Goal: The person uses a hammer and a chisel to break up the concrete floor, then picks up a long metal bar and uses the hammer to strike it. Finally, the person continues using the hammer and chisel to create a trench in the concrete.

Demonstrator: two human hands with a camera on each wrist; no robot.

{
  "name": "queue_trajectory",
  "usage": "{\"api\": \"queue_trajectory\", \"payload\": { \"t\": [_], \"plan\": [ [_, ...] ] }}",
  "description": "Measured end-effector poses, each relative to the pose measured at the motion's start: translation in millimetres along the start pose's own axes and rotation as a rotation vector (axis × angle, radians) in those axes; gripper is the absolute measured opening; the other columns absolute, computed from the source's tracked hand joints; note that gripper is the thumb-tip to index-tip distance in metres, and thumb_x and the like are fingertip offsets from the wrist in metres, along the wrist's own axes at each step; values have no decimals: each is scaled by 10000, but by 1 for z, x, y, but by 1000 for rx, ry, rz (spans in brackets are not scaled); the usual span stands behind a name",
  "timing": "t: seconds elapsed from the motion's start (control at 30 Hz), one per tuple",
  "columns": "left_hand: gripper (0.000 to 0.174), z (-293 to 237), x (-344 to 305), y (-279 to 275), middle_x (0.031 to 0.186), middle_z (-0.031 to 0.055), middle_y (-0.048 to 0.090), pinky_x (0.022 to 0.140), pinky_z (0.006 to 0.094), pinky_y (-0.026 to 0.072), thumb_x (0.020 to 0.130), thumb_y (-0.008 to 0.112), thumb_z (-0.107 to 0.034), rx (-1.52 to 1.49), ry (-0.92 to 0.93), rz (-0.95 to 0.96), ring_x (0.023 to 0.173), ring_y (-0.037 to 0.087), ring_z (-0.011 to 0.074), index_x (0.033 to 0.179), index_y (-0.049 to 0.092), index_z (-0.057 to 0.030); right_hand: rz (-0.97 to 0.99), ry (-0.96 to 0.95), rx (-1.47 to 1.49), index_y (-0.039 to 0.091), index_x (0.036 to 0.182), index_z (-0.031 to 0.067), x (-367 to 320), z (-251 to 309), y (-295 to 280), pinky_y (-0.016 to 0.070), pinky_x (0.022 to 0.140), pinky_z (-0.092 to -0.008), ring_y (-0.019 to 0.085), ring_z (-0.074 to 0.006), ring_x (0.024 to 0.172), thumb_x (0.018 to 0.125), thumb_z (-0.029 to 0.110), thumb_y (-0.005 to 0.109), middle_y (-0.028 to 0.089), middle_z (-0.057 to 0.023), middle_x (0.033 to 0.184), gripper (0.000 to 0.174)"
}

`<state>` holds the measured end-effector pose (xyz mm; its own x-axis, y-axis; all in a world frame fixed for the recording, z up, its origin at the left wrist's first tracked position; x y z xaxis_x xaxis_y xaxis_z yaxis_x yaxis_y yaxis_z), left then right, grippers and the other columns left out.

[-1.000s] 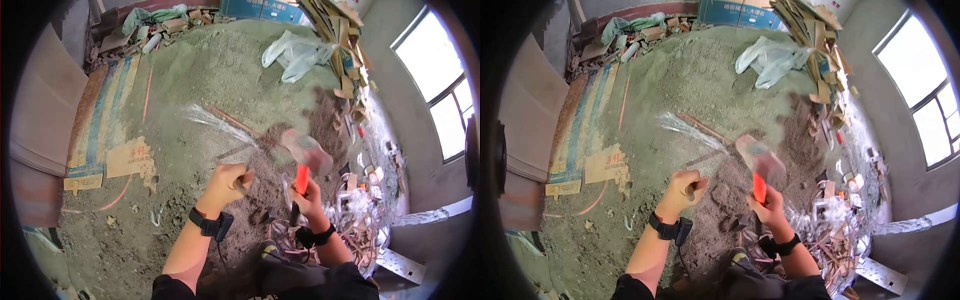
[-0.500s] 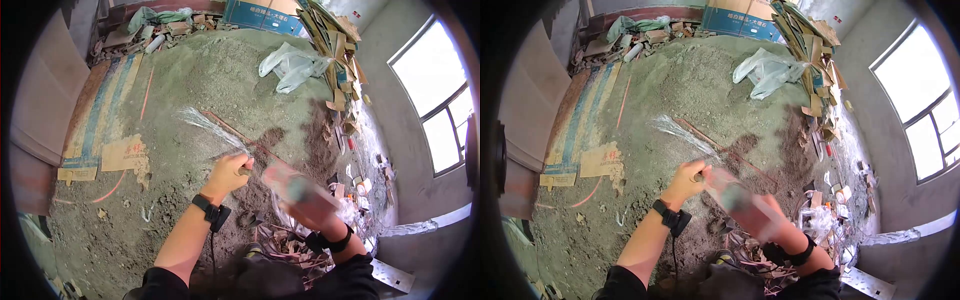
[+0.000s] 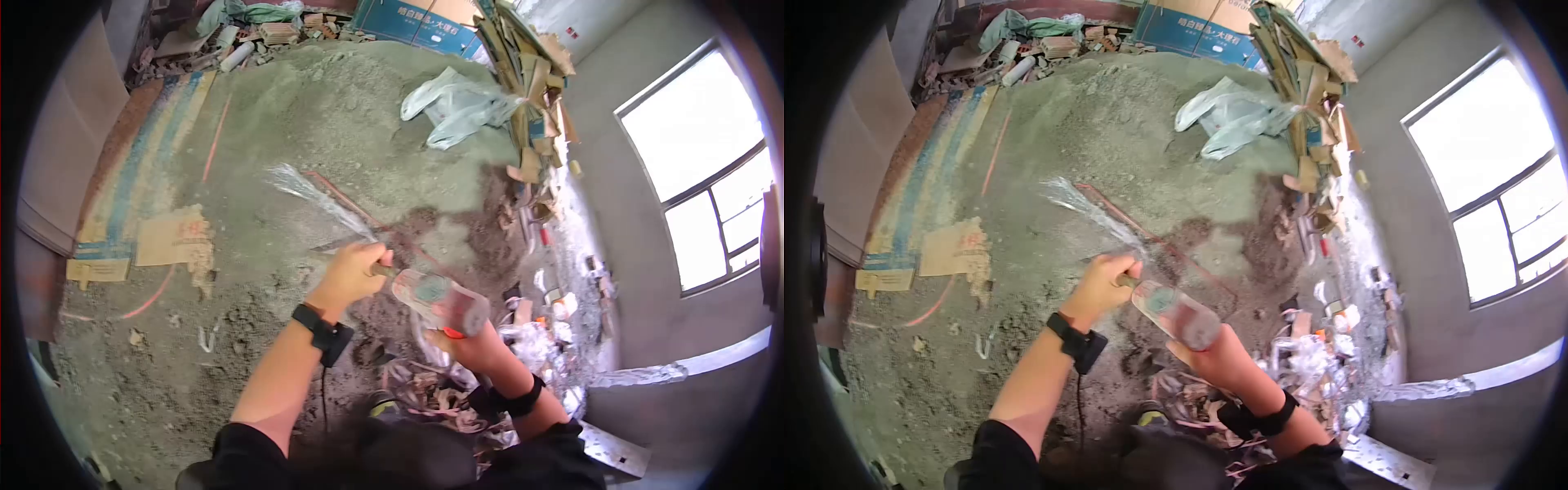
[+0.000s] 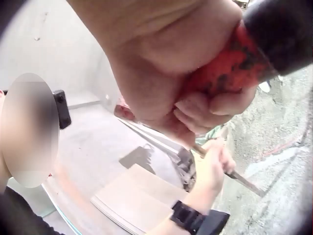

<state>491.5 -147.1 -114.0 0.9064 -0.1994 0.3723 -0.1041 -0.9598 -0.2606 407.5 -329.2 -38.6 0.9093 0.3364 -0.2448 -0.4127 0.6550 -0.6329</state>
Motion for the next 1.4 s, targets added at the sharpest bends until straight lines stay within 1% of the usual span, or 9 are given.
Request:
{"api": "queue_trajectory", "payload": {
  "t": [0.1, 0.23, 0.47, 0.57, 0.87, 0.97, 1.1, 1.2, 1.4],
  "plan": [
    [97, 8, 4, 5, 661, 132, 593, 555, 402, 452, 649, 590, -67, 129, -4, 16, 652, 585, 338, 742, 565, -56, -22, 50, -8, 595, 1048, -8, -20, 42, -32, 450, 794, -291, 591, -140, 908, 792, 148, 660, 631, -117, 1003, 307],
    [67, 5, 1, 6, 635, 125, 585, 552, 409, 446, 669, 569, -73, 216, -2, 68, 631, 578, 341, 735, 564, -77, -266, -24, 197, 517, 682, 46, -47, 64, -41, 319, 407, -234, 407, -74, 433, 764, 44, 634, 453, 0, 534, 143],
    [133, 11, 0, -3, 678, 121, 602, 577, 426, 449, 648, 585, -101, 63, 67, 39, 668, 586, 345, 779, 570, -89, -134, -123, 5, 537, 775, 60, 2, 33, -15, 324, 439, -226, 416, -58, 493, 795, 142, 665, 442, 49, 552, 154],
    [111, 12, -2, 0, 613, 115, 549, 513, 380, 412, 626, 562, -27, 81, 131, -3, 588, 555, 327, 723, 523, -63, -129, 232, 258, 523, 735, 54, -26, 42, -31, 292, 380, -208, 409, -60, 417, 777, 68, 661, 453, 29, 525, 144],
    [92, 13, 4, -3, 633, 116, 559, 526, 392, 417, 646, 567, -58, 131, 118, -5, 619, 563, 320, 725, 524, -76, -158, 15, -15, 517, 683, 63, -1, 38, -5, 324, 435, -233, 417, -66, 486, 797, 161, 666, 454, 33, 557, 211],
    [87, 13, 3, -1, 629, 113, 557, 525, 395, 412, 650, 569, -61, 104, 74, 50, 616, 558, 322, 722, 523, -77, -242, 252, 339, 468, 690, 60, -31, 54, -32, 301, 375, -218, 419, -76, 410, 789, 50, 592, 430, 5, 504, 159],
    [93, 15, 2, -1, 617, 109, 554, 522, 405, 411, 646, 577, -67, 108, 100, 34, 606, 554, 330, 727, 537, -87, -476, -4, 500, 439, 694, 53, -47, 75, -34, 328, 411, -243, 414, -101, 429, 771, -5, 524, 442, -36, 530, 129],
    [110, 15, -1, 1, 620, 104, 557, 524, 405, 418, 640, 591, -79, 121, 80, 85, 602, 558, 330, 740, 548, -88, -139, 448, 368, 447, 666, 70, -13, 27, 6, 310, 405, -235, 404, -75, 425, 821, 68, 606, 443, 6, 531, 222],
    [150, 15, 0, -3, 647, 110, 598, 575, 425, 459, 643, 625, -156, 137, 65, 82, 661, 593, 330, 775, 597, -91, -286, 212, 361, 473, 683, 76, -34, 53, -31, 240, 354, -216, 355, -59, 378, 801, 69, 597, 383, 27, 477, 171]
  ]
}}
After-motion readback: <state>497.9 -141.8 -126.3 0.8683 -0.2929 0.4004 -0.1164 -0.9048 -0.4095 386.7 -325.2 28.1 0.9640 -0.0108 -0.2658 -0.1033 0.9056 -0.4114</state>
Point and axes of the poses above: each hand's wrist, its own x-axis towards the middle knuckle, its own y-axis out of the palm, z = x × y, the point moved 4 cm from there along x, towards the middle knuckle
